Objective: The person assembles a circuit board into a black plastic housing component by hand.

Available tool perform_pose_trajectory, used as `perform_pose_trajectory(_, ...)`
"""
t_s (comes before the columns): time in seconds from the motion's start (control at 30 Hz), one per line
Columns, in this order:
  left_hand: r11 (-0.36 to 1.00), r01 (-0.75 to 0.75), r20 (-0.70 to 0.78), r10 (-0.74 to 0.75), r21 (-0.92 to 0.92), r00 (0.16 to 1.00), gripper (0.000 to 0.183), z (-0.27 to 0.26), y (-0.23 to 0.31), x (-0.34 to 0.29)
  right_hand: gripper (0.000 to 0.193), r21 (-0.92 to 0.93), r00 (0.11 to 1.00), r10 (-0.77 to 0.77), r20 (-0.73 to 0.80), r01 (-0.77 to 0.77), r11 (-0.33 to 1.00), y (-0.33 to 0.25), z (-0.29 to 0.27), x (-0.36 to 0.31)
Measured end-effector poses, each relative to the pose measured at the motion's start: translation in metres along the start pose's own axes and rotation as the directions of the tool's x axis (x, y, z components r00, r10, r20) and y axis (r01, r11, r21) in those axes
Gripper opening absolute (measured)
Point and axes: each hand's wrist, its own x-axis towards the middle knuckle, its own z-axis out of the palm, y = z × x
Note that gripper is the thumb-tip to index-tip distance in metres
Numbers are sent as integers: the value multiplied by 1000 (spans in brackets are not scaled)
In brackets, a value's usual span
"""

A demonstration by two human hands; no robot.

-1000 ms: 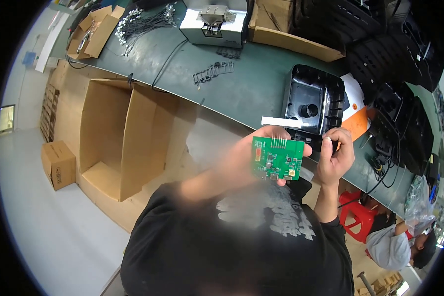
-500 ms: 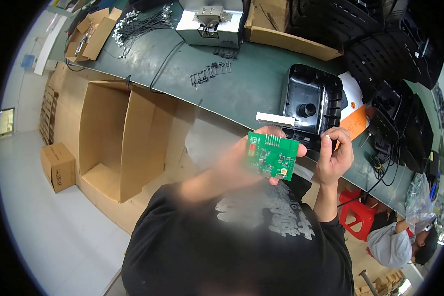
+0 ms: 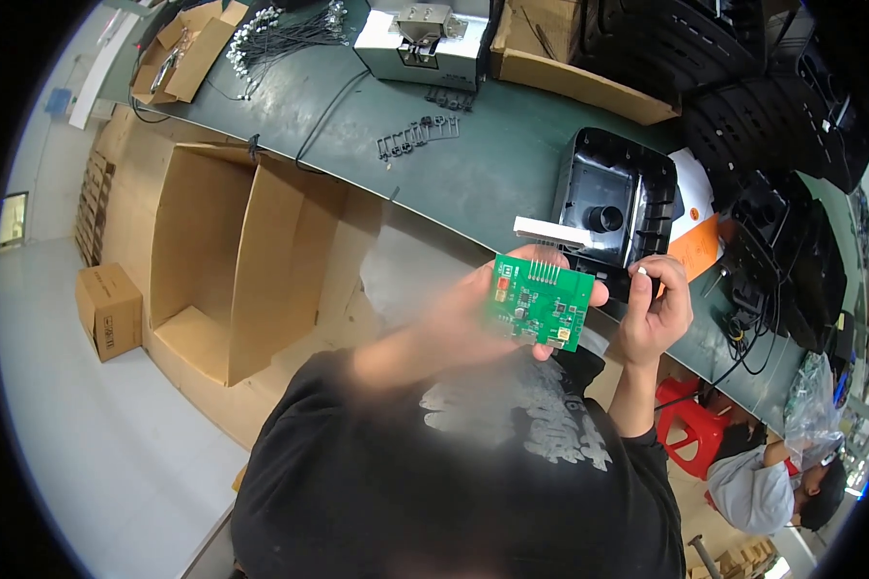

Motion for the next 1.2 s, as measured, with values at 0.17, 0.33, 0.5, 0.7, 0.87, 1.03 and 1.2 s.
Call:
perform_pose_trajectory(0.17,998,18,-6,-18,-63,1000,62,-2,-1,-1,9,-6,1000,-18,0,18,1000,0,0,-1)
perform_pose_trajectory(0.33,1000,13,7,-13,-20,1000,63,-2,0,1,10,-13,1000,-21,3,21,1000,2,0,-2)
perform_pose_trajectory(0.5,1000,-12,20,12,21,1000,64,-5,0,1,10,-21,999,-43,6,43,999,2,0,-1)
perform_pose_trajectory(0.7,998,-13,33,11,53,999,65,-5,1,1,11,-35,999,-40,10,41,999,1,0,-1)
perform_pose_trajectory(0.87,998,-16,-7,16,53,1000,67,-4,1,-1,13,-41,999,-52,10,52,998,1,0,-1)
perform_pose_trajectory(1.03,995,-10,-3,11,102,1000,66,-4,1,-1,15,-44,997,-72,9,72,996,1,0,-1)
perform_pose_trajectory(1.2,993,9,-12,-8,115,1000,65,-2,2,-2,16,-36,997,-83,1,83,996,1,0,-2)
